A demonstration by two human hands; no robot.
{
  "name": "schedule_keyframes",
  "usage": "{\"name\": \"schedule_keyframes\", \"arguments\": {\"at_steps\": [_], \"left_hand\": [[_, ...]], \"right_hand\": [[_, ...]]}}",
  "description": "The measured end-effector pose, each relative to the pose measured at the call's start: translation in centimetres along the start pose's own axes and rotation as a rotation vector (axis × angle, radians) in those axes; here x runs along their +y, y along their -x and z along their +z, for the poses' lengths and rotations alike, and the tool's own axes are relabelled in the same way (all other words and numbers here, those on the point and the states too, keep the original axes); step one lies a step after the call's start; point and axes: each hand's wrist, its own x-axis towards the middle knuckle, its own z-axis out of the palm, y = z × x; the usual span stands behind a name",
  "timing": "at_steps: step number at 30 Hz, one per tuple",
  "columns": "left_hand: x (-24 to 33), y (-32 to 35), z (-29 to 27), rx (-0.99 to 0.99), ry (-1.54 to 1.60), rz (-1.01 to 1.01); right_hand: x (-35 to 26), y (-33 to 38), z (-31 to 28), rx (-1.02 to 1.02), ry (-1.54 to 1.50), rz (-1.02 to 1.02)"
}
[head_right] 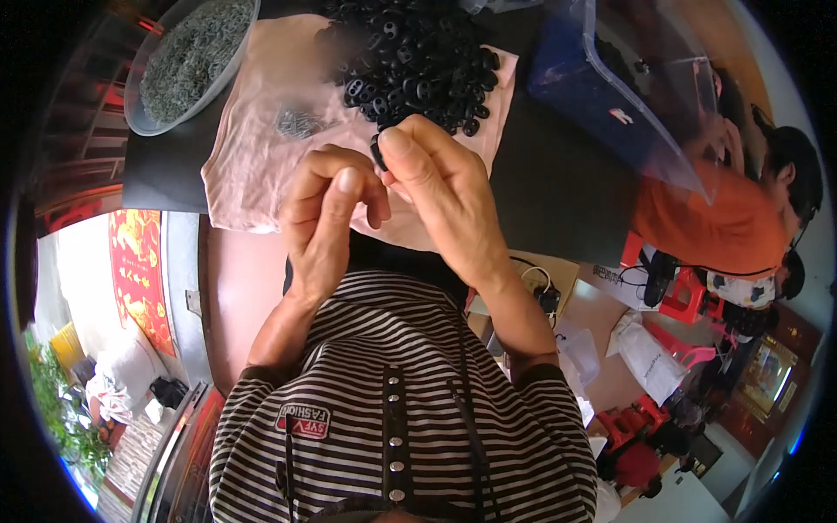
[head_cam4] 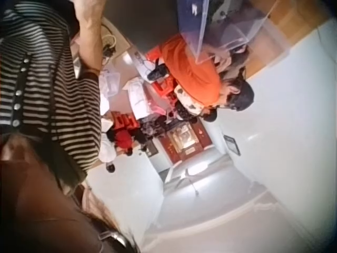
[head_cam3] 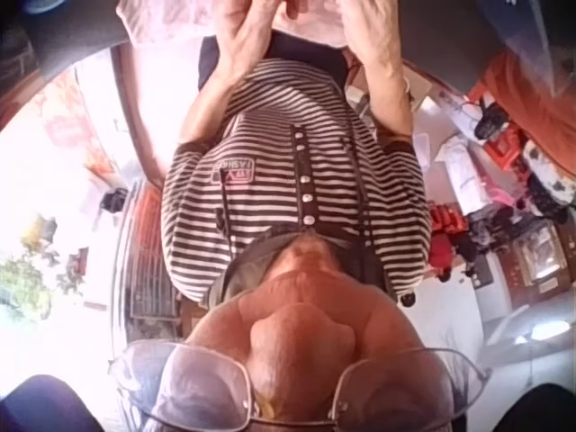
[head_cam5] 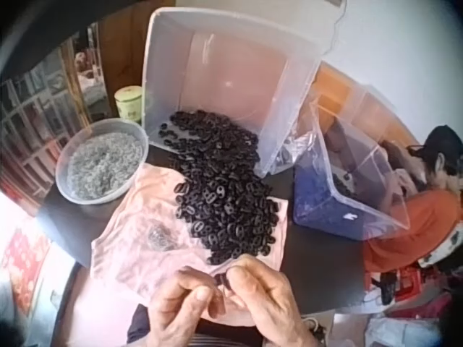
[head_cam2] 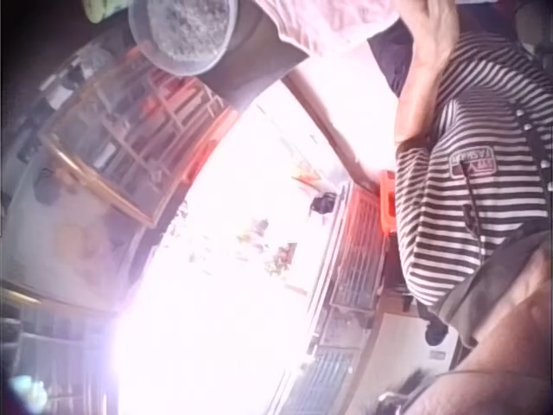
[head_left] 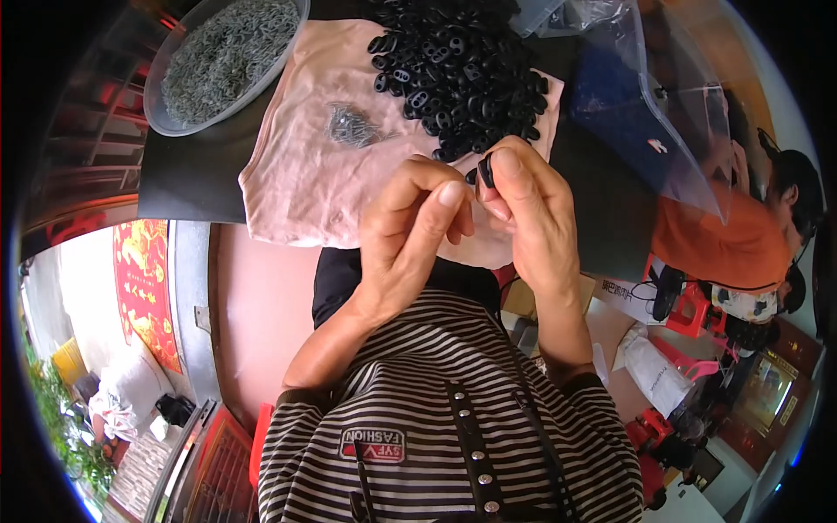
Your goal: The person assembles small plastic buckle components by hand.
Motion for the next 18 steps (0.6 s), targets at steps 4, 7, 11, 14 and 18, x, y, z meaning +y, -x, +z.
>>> {"name": "schedule_keyframes", "arguments": {"at_steps": [4,7,11,14,18], "left_hand": [[0.5,-0.9,-0.3,0.014,0.023,-0.03],[0.7,-1.5,-1.1,-0.05,-0.137,0.004],[0.2,-1.4,-1.7,-0.022,-0.01,-0.158],[-0.3,-1.3,-2.0,-0.021,0.049,-0.126],[0.3,-1.0,-2.1,0.054,0.052,-0.186]], "right_hand": [[-0.5,-0.3,-1.5,-0.198,-0.302,0.347],[-0.7,-0.5,-1.4,-0.27,-0.308,0.324],[-0.1,-0.2,-1.4,-0.279,-0.347,0.409],[0.2,0.0,-1.2,-0.276,-0.143,0.292],[0.2,0.0,-1.3,-0.09,0.236,-0.042]]}}
